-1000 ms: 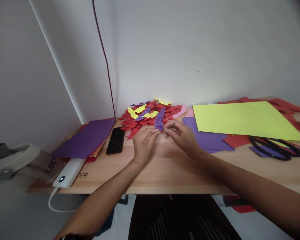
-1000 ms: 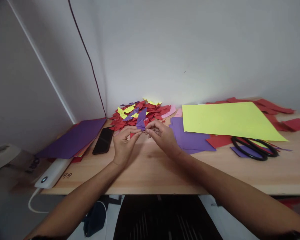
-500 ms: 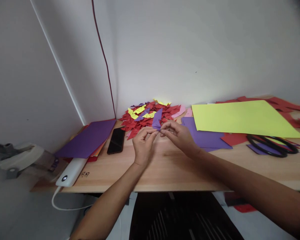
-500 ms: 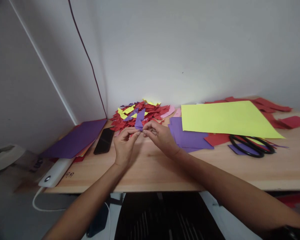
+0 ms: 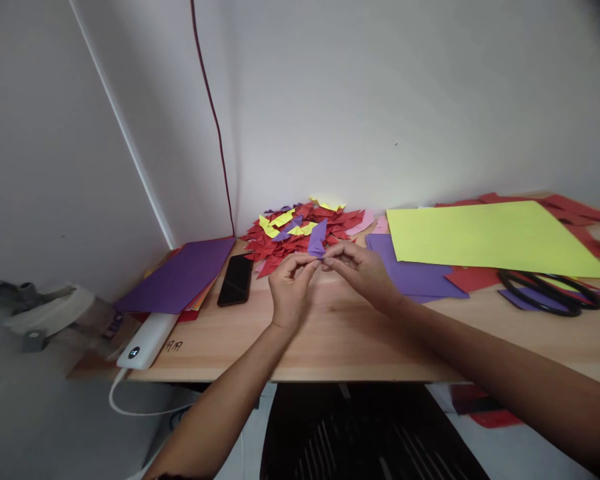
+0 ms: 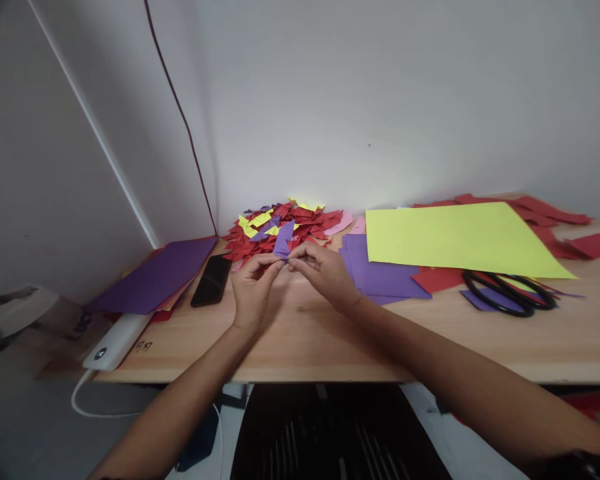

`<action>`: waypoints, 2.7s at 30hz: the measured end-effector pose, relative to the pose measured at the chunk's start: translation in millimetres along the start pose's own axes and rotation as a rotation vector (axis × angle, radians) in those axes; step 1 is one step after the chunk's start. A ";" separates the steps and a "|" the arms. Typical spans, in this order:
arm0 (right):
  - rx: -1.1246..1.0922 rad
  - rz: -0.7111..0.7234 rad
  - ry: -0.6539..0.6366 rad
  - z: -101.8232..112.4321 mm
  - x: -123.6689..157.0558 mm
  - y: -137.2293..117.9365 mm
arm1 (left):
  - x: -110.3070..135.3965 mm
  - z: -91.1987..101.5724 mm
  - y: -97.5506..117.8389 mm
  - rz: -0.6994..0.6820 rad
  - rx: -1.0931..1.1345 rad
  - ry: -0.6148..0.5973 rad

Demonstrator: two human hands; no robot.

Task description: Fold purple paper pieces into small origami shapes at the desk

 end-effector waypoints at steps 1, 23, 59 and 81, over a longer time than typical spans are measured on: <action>-0.018 -0.016 -0.002 -0.6 -0.4 1.4 | -0.3 0.3 -2.2 0.017 0.017 0.005; 0.028 -0.073 -0.005 -6.0 -5.0 19.0 | -4.5 2.3 -13.6 0.113 0.049 0.064; 0.105 -0.122 0.024 -5.1 -11.2 40.5 | -9.3 -7.1 -49.9 0.414 0.163 0.066; 0.161 -0.095 0.062 4.3 -11.8 37.0 | -6.8 -11.1 -49.2 0.432 0.190 0.029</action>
Point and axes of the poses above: each hand's wrist, its own x-axis away from the middle knuckle, its own z-axis out of the back of the hand, y = z × x, the point moved 8 cm from there along -x, towards the middle knuckle, and after that the axes turned 9 degrees about x, right-handed, at the moved point
